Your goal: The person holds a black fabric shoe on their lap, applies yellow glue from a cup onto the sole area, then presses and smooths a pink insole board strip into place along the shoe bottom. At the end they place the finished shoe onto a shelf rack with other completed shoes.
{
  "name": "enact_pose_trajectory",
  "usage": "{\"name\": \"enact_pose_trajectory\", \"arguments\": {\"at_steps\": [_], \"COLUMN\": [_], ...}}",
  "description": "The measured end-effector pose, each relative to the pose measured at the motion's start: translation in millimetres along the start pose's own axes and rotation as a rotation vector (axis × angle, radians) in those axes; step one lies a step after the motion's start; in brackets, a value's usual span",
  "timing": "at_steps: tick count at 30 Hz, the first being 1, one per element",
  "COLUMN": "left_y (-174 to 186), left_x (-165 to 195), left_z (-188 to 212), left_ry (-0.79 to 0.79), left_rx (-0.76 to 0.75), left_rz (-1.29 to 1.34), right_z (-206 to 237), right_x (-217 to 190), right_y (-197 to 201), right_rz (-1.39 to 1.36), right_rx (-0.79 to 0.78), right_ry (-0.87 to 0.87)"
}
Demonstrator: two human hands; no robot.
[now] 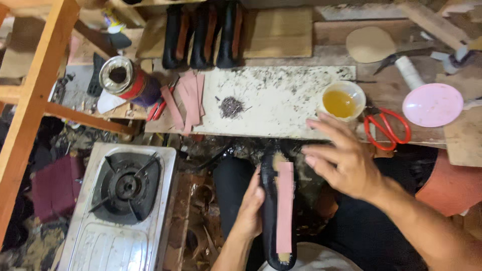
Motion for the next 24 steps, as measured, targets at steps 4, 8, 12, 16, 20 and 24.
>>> {"name": "enact_pose_trajectory", "arguments": {"at_steps": [4,8,12,16,20,24], "left_y": [16.8,23.4,22.5,14.7,2.1,-18.6], "left_x": [-7.0,-8.6,-1.2,10.9,14.1,16.7], "left_z": [4.9,2.2,1.0,2.3,-2.2,-5.7], "left_ry": [0.096,0.043,-0.032,-0.093,-0.063,-0.114], "left_rx": [0.047,0.095,0.111,0.056,-0.005,-0.090], "left_rz": [0.111,0.051,-0.147,-0.264,-0.321,-0.268], "right_z": [-24.8,-51.4,-37.6,-25.7,-5.3,15.3], "right_x": [74.7,107.7,134.3,107.7,44.0,-47.4], "right_y": [18.7,22.1,15.2,30.4,27.2,4.7], "right_rz": [0.244,0.429,0.437,0.318,-0.085,-0.151], "right_rx": [-0.049,-0.202,-0.408,-0.170,-0.042,0.074], "right_ry": [-0.285,-0.248,-0.460,-0.365,-0.241,0.099]}}
Point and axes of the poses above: each hand's wrist, its own z-axis away from the middle knuckle, its own y-axis out of the back of the hand, x = y × z, the point moved 8 cm from there along -z, towards the middle knuckle, and after that the axes turned 5 degrees about -x, right-handed, at the moved point
